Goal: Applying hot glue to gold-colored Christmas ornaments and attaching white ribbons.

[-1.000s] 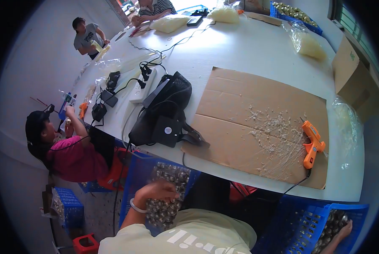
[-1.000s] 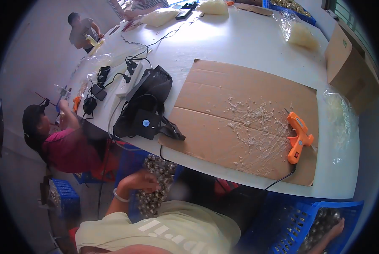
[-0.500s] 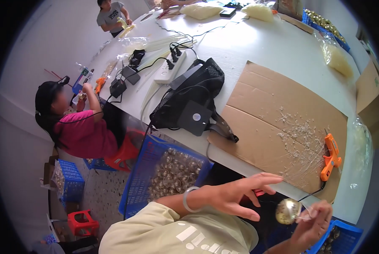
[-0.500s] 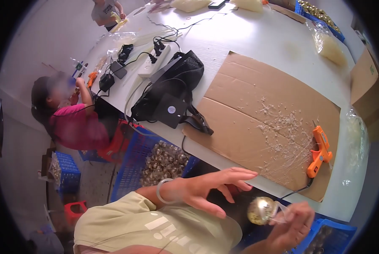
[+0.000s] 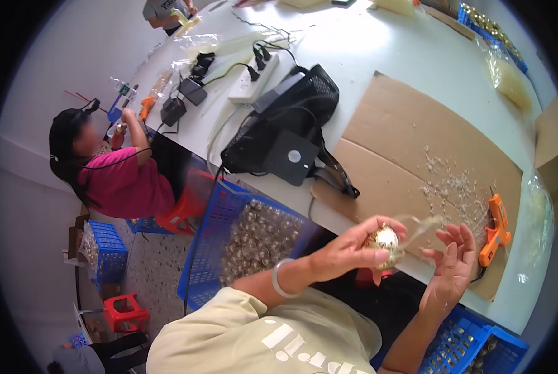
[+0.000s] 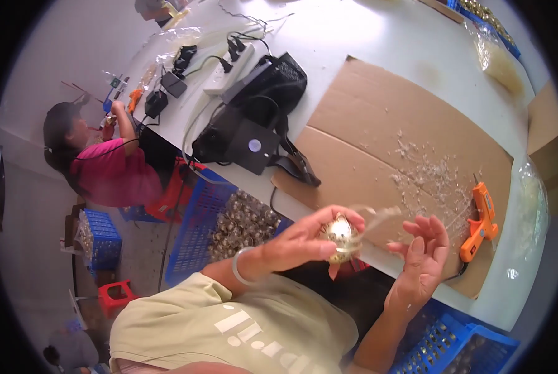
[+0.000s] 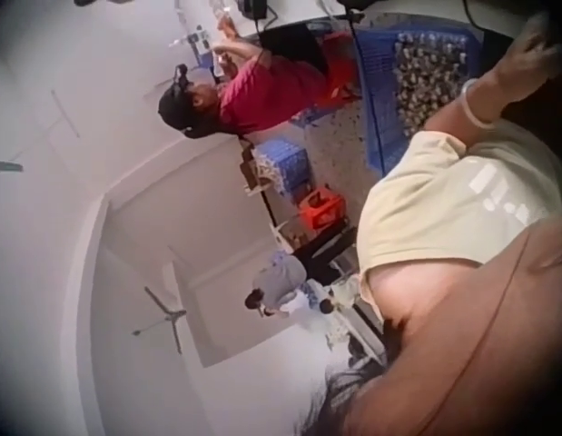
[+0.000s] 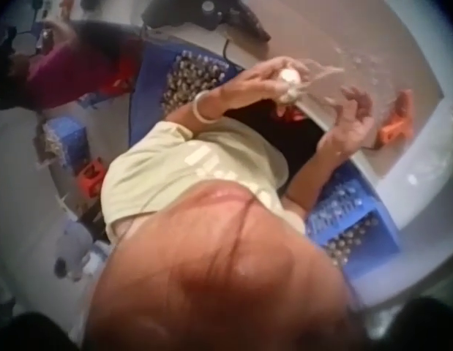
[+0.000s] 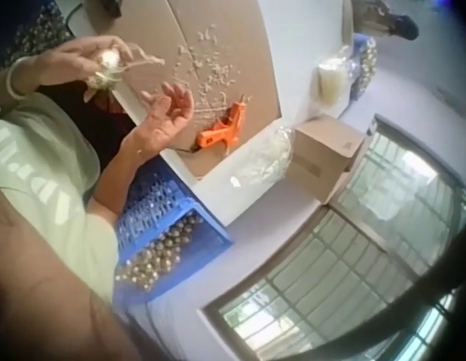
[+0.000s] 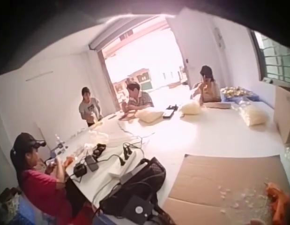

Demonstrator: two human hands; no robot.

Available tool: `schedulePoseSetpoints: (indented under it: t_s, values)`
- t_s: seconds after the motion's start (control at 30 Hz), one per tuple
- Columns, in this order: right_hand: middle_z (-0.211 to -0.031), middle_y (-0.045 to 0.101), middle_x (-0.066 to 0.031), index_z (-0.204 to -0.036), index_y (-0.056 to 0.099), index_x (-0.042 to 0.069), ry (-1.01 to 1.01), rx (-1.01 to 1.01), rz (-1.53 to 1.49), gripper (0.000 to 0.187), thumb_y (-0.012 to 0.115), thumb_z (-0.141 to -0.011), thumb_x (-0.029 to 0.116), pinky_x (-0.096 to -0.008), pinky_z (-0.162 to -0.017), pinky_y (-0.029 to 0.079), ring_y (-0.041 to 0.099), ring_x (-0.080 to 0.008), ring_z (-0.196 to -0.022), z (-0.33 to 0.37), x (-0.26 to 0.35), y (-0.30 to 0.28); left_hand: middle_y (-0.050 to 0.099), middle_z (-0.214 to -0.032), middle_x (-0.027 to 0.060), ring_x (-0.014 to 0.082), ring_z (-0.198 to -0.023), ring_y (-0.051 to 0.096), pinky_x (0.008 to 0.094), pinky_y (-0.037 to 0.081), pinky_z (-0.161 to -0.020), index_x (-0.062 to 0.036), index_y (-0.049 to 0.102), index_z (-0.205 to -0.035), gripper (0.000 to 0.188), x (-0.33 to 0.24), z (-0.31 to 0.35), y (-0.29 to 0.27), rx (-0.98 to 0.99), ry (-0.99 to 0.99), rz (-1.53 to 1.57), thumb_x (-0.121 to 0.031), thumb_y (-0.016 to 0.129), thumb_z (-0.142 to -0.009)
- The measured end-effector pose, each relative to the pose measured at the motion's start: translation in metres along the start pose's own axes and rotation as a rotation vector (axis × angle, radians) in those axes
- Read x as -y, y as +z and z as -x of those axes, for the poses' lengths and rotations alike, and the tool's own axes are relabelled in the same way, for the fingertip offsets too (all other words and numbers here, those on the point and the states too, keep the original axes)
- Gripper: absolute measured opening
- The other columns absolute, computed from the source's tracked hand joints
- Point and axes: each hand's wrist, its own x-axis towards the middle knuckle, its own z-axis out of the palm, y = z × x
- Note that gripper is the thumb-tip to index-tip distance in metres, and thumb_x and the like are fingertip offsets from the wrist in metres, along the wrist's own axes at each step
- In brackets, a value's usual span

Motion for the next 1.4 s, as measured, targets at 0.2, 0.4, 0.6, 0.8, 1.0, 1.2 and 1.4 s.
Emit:
schedulePoseSetpoints:
  t_s: [0.2, 0.4, 0.6, 0.8, 1.0, 1.2, 1.4]
  values:
    - [-0.102, 0.059, -0.0096, -0.121, 0.051, -0.003, -0.212, 0.112, 0.362, 0.029, 0.055, -0.093, 0.002, -0.0248, -0.075, 0.048, 0.058, -0.0142, -0.087, 0.013, -0.005, -0.019, 0.051, -0.122, 0.0147, 0.0176, -0.104, 0.057, 0.0316, 0.055, -0.08, 0.0012, 0.032, -0.137, 0.06, 0.0, -0.008, -0.005, -0.078, 0.099, -0.105, -0.017, 0.062, -0.089]
    - [-0.1, 0.06, -0.0101, -0.112, 0.059, -0.001, -0.381, 0.276, 0.485, 0.024, 0.061, -0.088, -0.001, -0.0242, -0.074, 0.046, 0.057, -0.0143, -0.088, 0.016, -0.006, -0.014, 0.047, -0.13, 0.015, 0.019, -0.112, 0.054, 0.032, 0.053, -0.087, 0.0006, 0.031, -0.138, 0.066, 0.005, -0.011, -0.002, -0.099, 0.161, -0.259, -0.004, 0.067, -0.083]
    - [-0.1, 0.06, -0.0108, -0.104, 0.065, 0.001, -0.455, 0.331, 0.676, 0.021, 0.069, -0.083, 0.003, -0.0252, -0.073, 0.046, 0.058, -0.017, -0.089, 0.017, 0.004, -0.006, 0.047, -0.131, 0.015, 0.0203, -0.116, 0.052, 0.0313, 0.049, -0.095, 0.0004, 0.031, -0.138, 0.078, 0.012, -0.008, -0.002, -0.104, 0.223, -0.412, 0.006, 0.074, -0.073]
    - [-0.101, 0.06, -0.0104, -0.099, 0.067, 0.002, -0.465, 0.411, 0.761, 0.021, 0.073, -0.079, 0.007, -0.029, -0.077, 0.046, 0.058, -0.0203, -0.092, 0.013, -0.001, -0.009, 0.05, -0.129, 0.015, 0.0206, -0.117, 0.052, 0.0308, 0.047, -0.098, 0.0002, 0.032, -0.137, 0.083, 0.015, -0.005, -0.002, -0.136, 0.235, -0.557, 0.007, 0.078, -0.069]
    - [-0.101, 0.06, -0.0104, -0.097, 0.067, 0.002, -0.45, 0.376, 0.758, 0.02, 0.073, -0.078, 0.006, -0.0302, -0.081, 0.045, 0.056, -0.0209, -0.094, 0.021, 0.0, 0.0, 0.058, -0.116, 0.0103, 0.0198, -0.112, 0.057, 0.0296, 0.053, -0.086, -0.004, 0.041, -0.132, 0.08, 0.021, -0.005, 0.002, -0.207, 0.407, -0.8, -0.004, 0.084, -0.065]
    - [-0.102, 0.059, -0.0096, -0.094, 0.066, 0.002, -0.47, 0.259, 0.745, 0.015, 0.072, -0.081, 0.007, -0.0301, -0.086, 0.043, 0.053, -0.0189, -0.097, 0.028, -0.003, 0.002, 0.059, -0.113, 0.0113, 0.0204, -0.104, 0.06, 0.0281, 0.053, -0.081, -0.0037, 0.044, -0.129, 0.076, 0.028, -0.008, 0.004, -0.258, 0.561, -1.033, -0.003, 0.084, -0.065]
    - [-0.106, 0.058, -0.0102, -0.095, 0.06, 0.001, -0.331, 0.302, 0.563, 0.012, 0.066, -0.088, 0.008, -0.0293, -0.088, 0.042, 0.052, -0.0163, -0.096, 0.038, 0.001, -0.004, 0.055, -0.115, 0.0138, 0.0192, -0.102, 0.059, 0.0296, 0.052, -0.084, -0.002, 0.043, -0.127, 0.073, 0.028, -0.01, 0.001, -0.267, 0.682, -1.342, -0.005, 0.084, -0.066]
